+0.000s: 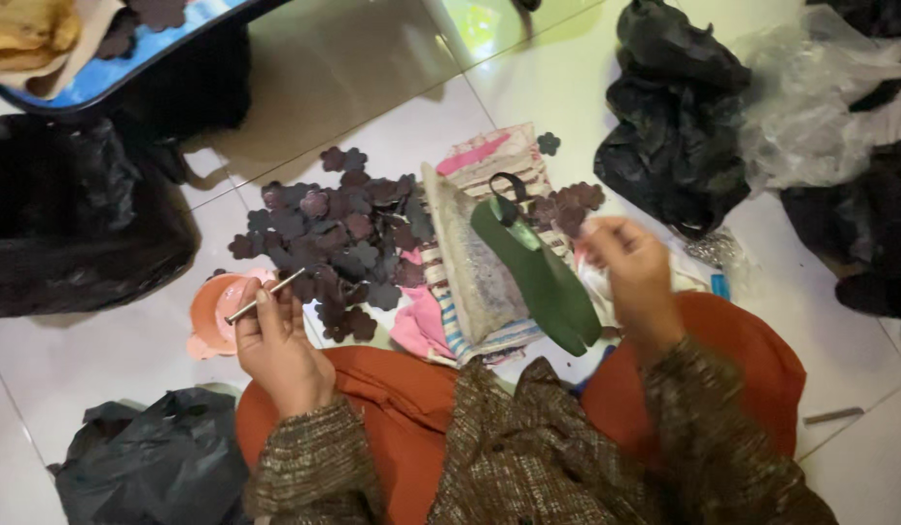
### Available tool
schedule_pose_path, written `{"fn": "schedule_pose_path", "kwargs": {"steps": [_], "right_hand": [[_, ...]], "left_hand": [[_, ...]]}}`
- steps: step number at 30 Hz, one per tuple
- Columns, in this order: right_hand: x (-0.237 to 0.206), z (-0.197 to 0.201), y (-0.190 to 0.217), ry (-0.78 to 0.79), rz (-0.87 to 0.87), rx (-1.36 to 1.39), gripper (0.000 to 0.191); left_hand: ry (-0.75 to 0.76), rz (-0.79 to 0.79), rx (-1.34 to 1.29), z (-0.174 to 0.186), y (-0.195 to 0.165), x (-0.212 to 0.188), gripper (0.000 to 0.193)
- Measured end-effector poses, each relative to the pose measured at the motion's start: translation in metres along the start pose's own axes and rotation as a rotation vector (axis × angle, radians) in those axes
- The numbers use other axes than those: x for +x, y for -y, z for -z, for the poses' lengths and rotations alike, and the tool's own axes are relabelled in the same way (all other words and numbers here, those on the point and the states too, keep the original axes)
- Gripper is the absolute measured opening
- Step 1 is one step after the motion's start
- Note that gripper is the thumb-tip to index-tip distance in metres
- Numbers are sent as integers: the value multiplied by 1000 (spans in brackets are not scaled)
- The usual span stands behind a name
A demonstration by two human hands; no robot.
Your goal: The person sits on the floor and repeatedly picks up dark flower-shaped craft pieces, places them on a cloth, and presses them with a green electric iron. The person handles the pieces one at a time, using the iron to press each piece before moving to the next.
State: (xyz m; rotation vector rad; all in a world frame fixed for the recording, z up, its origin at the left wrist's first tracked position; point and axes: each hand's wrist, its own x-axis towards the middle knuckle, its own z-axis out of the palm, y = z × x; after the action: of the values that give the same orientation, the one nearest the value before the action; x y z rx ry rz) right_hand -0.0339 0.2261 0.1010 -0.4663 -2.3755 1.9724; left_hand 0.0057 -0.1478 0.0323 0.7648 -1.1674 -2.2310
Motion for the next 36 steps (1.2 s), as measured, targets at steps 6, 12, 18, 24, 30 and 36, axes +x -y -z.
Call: {"fn": "schedule_pose_path", "kwargs": {"steps": [6, 12, 18, 24, 30, 36], "right_hand": [[12, -37, 6, -155, 626, -526, 31], [-22, -150, -28, 429, 814, -788, 5], [-28, -197, -62, 324, 867, -1257, 10], [-32, -190, -56, 287, 800, -946, 12], [-6, -147, -13, 411, 527, -677, 13], [28, -102, 3, 779, 367, -958, 9]], "left_hand": [[-94, 92, -72, 1, 28, 16, 27], [-161, 185, -88, 5, 37, 23, 27], [-136, 203, -68, 12, 33, 23, 25], [-109, 212, -19, 8, 33, 22, 26], [-98, 213, 8, 8, 35, 24, 30], [77, 197, 168, -9, 42, 20, 31]]}}
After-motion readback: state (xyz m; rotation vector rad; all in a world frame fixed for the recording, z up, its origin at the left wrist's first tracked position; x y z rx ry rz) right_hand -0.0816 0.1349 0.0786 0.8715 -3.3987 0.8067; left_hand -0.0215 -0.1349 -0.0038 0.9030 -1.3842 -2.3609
